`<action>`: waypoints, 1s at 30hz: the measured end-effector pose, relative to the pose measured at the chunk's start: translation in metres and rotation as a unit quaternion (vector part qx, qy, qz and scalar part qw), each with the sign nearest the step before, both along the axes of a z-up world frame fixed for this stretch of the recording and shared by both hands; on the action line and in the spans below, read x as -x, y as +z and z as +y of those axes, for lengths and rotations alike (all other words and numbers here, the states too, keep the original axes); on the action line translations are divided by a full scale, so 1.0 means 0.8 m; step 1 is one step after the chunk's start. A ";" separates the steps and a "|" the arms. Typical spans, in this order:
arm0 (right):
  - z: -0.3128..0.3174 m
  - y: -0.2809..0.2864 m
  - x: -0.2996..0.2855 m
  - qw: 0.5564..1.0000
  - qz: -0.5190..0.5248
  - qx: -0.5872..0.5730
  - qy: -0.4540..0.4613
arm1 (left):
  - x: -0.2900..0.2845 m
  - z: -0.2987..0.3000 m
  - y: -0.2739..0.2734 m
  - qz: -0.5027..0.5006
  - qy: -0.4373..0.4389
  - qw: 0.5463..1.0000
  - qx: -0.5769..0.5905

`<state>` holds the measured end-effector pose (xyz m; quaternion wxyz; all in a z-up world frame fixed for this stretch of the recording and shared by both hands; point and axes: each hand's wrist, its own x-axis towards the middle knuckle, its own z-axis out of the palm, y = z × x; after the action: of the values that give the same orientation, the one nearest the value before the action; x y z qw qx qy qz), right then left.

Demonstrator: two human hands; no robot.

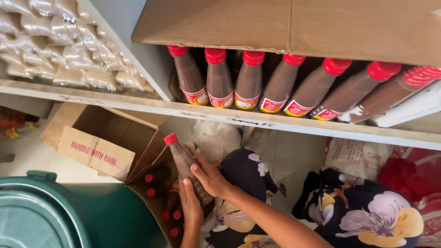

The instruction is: Taking bottles of fish sauce from a cardboard box and placing them onto a shelf.

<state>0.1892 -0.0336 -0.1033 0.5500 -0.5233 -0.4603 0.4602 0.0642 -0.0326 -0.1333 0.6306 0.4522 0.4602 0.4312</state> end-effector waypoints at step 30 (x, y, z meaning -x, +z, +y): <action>0.017 0.002 -0.004 0.994 0.058 -0.033 0.081 | -0.001 0.030 0.052 -0.245 0.016 0.966 0.081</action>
<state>0.1924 -0.0202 -0.1017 0.5532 -0.4383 -0.4838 0.5175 0.0647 -0.0082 -0.0915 0.7517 0.2723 0.3321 0.5005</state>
